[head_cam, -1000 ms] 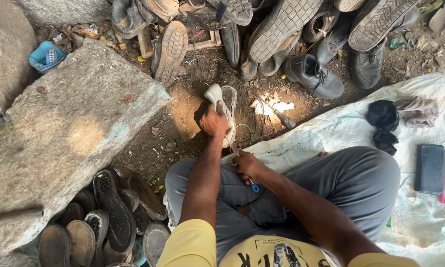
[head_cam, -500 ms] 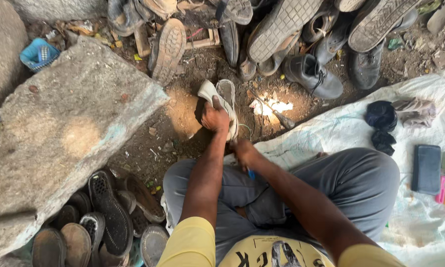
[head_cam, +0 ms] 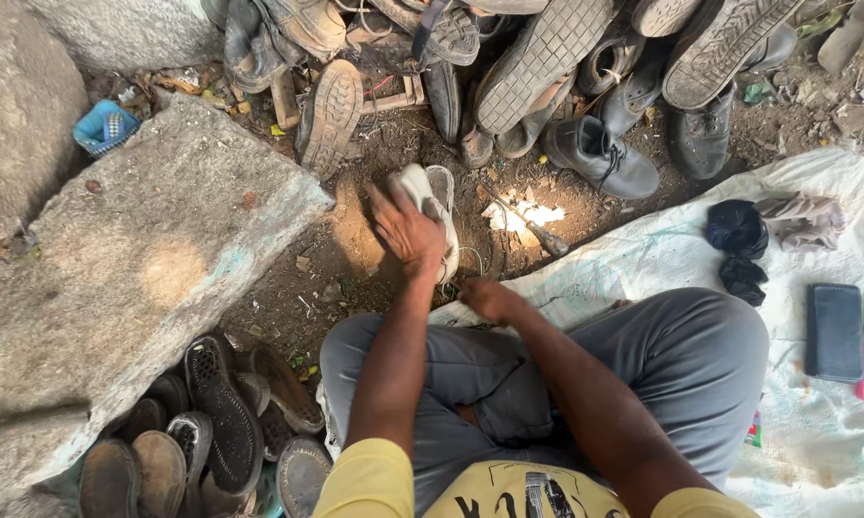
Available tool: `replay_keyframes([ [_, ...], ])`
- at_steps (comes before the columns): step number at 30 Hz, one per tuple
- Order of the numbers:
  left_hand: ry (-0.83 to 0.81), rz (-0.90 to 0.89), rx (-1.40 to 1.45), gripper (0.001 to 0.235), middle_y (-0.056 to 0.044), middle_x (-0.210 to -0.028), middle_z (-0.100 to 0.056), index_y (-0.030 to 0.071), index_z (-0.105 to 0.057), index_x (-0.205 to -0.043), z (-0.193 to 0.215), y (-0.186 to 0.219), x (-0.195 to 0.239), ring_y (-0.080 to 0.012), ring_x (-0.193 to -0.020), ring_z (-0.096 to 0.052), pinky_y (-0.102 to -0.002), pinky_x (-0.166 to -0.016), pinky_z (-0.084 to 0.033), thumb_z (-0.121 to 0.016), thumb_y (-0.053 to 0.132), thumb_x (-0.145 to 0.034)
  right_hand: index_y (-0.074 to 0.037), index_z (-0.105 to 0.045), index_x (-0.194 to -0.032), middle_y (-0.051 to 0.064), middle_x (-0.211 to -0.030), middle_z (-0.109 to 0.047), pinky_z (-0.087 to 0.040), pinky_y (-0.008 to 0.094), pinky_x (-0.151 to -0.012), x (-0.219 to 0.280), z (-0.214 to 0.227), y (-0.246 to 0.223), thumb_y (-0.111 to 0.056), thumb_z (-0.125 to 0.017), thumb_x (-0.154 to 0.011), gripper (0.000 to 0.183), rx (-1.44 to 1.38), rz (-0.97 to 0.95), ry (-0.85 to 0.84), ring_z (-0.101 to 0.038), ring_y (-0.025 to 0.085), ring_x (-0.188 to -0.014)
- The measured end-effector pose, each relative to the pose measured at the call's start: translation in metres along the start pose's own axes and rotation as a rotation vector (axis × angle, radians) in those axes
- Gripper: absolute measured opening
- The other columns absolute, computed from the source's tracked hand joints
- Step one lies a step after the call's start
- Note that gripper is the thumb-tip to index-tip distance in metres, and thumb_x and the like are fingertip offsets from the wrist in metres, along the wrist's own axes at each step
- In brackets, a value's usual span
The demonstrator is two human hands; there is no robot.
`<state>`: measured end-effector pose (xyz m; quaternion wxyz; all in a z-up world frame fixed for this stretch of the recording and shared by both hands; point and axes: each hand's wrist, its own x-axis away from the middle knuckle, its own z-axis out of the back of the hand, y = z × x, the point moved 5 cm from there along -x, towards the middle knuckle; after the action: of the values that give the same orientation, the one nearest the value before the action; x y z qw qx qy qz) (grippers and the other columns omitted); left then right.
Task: The person sits on the ground and uses a knife to scrape and clean the soles of several shoes. They handle multiple pairs of footwear, including sandals and sneakers, picking them up from a pile, scraping the soles, and placing them aside.
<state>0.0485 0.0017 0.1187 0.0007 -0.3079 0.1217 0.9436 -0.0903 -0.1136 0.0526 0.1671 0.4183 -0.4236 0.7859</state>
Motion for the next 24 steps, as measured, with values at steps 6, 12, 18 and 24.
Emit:
replay_keyframes([
  [6, -0.319, -1.076, 0.668, 0.006, -0.003, -0.121, -0.067, 0.017, -0.059, -0.093, -0.008, 0.012, 0.015, -0.0251, -0.138, -0.057, -0.06, -0.117, -0.034, -0.055, 0.022, -0.094, -0.01, -0.07, -0.128, 0.02, -0.111, -0.073, -0.054, 0.051, -0.096, -0.032, 0.022, 0.031, -0.048, -0.052, -0.102, 0.049, 0.456, 0.249, 0.077, -0.071, 0.038, -0.107],
  [12, -0.679, -0.925, 0.151, 0.044, -0.006, -0.102, -0.063, 0.015, -0.065, -0.101, -0.091, -0.004, 0.039, -0.0197, -0.102, -0.055, -0.044, -0.101, -0.035, -0.045, 0.054, -0.106, -0.01, -0.063, -0.136, 0.02, -0.107, -0.07, -0.055, 0.044, -0.097, -0.054, 0.009, 0.046, -0.039, -0.033, -0.105, 0.052, -0.028, 0.13, -0.013, -0.075, 0.033, -0.092],
  [18, -0.656, -0.849, 0.24, 0.041, -0.002, -0.099, -0.06, 0.018, -0.064, -0.094, -0.106, -0.01, 0.045, -0.018, -0.102, -0.054, -0.043, -0.107, -0.031, -0.044, 0.052, -0.106, 0.0, -0.062, -0.123, 0.018, -0.088, -0.063, -0.047, 0.049, -0.073, -0.05, 0.01, 0.028, -0.042, -0.04, -0.111, 0.048, -0.125, -0.062, 0.03, -0.05, 0.026, -0.074],
  [24, -0.686, -0.825, 0.245, 0.037, -0.001, -0.095, -0.058, 0.017, -0.064, -0.091, -0.101, -0.01, 0.041, -0.017, -0.1, -0.053, -0.043, -0.109, -0.029, -0.046, 0.046, -0.106, 0.001, -0.068, -0.094, 0.017, -0.071, -0.067, -0.05, 0.041, -0.058, -0.031, -0.022, 0.027, -0.039, -0.045, -0.108, 0.048, -0.171, 0.061, 0.112, -0.062, 0.025, -0.057],
])
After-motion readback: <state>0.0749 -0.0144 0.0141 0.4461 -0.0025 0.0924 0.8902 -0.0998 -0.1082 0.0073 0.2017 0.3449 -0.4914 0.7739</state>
